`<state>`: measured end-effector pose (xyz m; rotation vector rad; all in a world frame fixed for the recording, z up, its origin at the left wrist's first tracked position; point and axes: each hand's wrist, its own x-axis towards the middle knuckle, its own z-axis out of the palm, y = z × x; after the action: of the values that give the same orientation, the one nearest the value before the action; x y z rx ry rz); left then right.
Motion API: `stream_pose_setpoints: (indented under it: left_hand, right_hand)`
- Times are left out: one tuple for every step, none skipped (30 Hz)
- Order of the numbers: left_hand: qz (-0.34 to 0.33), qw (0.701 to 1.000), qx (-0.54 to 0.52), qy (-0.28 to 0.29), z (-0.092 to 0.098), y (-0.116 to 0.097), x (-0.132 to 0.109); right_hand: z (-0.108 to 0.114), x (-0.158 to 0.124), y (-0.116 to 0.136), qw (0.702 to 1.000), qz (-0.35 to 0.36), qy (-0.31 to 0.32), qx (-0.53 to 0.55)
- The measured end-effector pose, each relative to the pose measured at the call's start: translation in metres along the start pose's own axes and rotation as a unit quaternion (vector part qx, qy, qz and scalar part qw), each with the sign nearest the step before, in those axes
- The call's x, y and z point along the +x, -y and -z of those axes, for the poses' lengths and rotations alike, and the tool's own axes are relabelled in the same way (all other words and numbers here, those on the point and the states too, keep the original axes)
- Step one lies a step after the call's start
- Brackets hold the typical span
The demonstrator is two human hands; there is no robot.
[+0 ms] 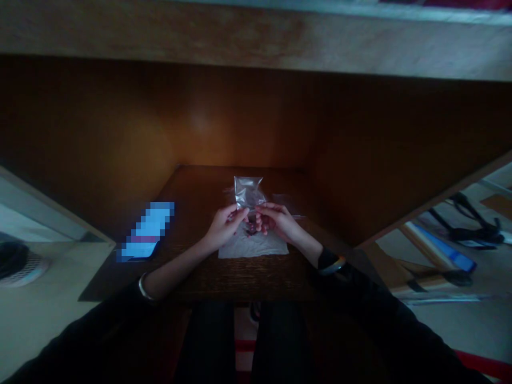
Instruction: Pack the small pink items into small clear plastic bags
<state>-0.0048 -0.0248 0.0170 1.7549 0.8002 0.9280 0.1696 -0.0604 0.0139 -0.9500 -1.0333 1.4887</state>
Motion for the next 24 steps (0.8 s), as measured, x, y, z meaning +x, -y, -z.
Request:
stream_pose_setpoints:
  left_hand:
    - [0.002, 1.000, -0.001, 0.002, 0.000, 0.000, 0.000]
    - [0.003, 1.000, -0.004, 0.003, 0.001, 0.000, 0.000]
    - [0.006, 1.000, -0.008, 0.001, 0.001, 0.000, 0.000]
    - [0.011, 1.000, -0.013, -0.007, 0.001, 0.001, 0.000]
    - [0.019, 0.999, -0.019, -0.018, 0.000, 0.001, 0.000]
    - [0.028, 0.999, -0.027, -0.031, 0.000, 0.002, 0.001]
    - [0.036, 0.998, -0.036, -0.044, 0.000, 0.002, 0.001]
    - [0.043, 0.997, -0.046, -0.051, 0.000, 0.002, 0.002]
    - [0.047, 0.996, -0.058, -0.055, 0.000, 0.002, 0.003]
    - [0.050, 0.995, -0.071, -0.055, 0.000, 0.002, 0.003]
    - [0.051, 0.994, -0.084, -0.054, 0.000, 0.003, 0.004]
    - [0.051, 0.993, -0.097, -0.053, 0.000, 0.003, 0.005]
    - [0.049, 0.991, -0.108, -0.055, 0.000, 0.004, 0.005]
    - [0.049, 0.990, -0.120, -0.060, 0.000, 0.005, 0.006]
    - [0.050, 0.988, -0.133, -0.064, 0.000, 0.007, 0.006]
    - [0.053, 0.986, -0.146, -0.066, -0.001, 0.008, 0.007]
    - [0.056, 0.983, -0.161, -0.068, -0.001, 0.009, 0.007]
    - [0.061, 0.980, -0.176, -0.068, -0.001, 0.009, 0.007]
    - [0.068, 0.977, -0.189, -0.068, -0.001, 0.009, 0.007]
    - [0.074, 0.974, -0.203, -0.068, -0.001, 0.008, 0.007]
    - [0.079, 0.970, -0.219, -0.070, -0.001, 0.007, 0.007]
    - [0.083, 0.965, -0.238, -0.074, 0.000, 0.005, 0.007]
    - [0.086, 0.958, -0.260, -0.078, 0.000, 0.003, 0.008]
    - [0.088, 0.952, -0.282, -0.082, 0.001, 0.002, 0.008]
  right_hand:
    - [0.000, 0.000, 0.001, 1.000, 0.004, -0.002, 0.001]
    - [0.001, 0.000, 0.001, 1.000, 0.007, -0.001, -0.003]
    - [0.001, -0.001, 0.001, 1.000, 0.012, 0.003, -0.009]
    - [0.001, -0.001, 0.002, 1.000, 0.015, 0.010, -0.017]
    - [0.002, -0.001, 0.002, 0.999, 0.016, 0.019, -0.025]
    - [0.002, -0.002, 0.002, 0.999, 0.015, 0.028, -0.032]
    - [0.002, -0.003, 0.002, 0.999, 0.012, 0.036, -0.038]
    - [0.002, -0.003, 0.002, 0.998, 0.007, 0.044, -0.043]
    - [0.002, -0.004, 0.002, 0.998, 0.000, 0.051, -0.047]
    - [0.002, -0.005, 0.003, 0.997, -0.008, 0.058, -0.049]
    - [0.001, -0.006, 0.003, 0.997, -0.017, 0.063, -0.052]
    - [0.000, -0.008, 0.004, 0.996, -0.025, 0.066, -0.053]
    - [-0.001, -0.009, 0.005, 0.996, -0.034, 0.067, -0.055]
    - [-0.001, -0.010, 0.006, 0.995, -0.042, 0.066, -0.056]
    - [-0.002, -0.010, 0.006, 0.995, -0.048, 0.065, -0.057]
    - [-0.002, -0.011, 0.007, 0.995, -0.054, 0.065, -0.057]
    - [-0.002, -0.011, 0.007, 0.994, -0.058, 0.068, -0.057]
    - [-0.002, -0.011, 0.007, 0.994, -0.061, 0.072, -0.055]
    - [-0.001, -0.010, 0.007, 0.994, -0.063, 0.076, -0.053]
    - [-0.001, -0.010, 0.006, 0.994, -0.065, 0.078, -0.051]
    - [0.000, -0.009, 0.005, 0.993, -0.067, 0.080, -0.051]
    - [0.001, -0.008, 0.004, 0.993, -0.070, 0.081, -0.054]
    - [0.002, -0.007, 0.002, 0.992, -0.073, 0.083, -0.058]
    - [0.003, -0.007, 0.001, 0.991, -0.077, 0.087, -0.064]
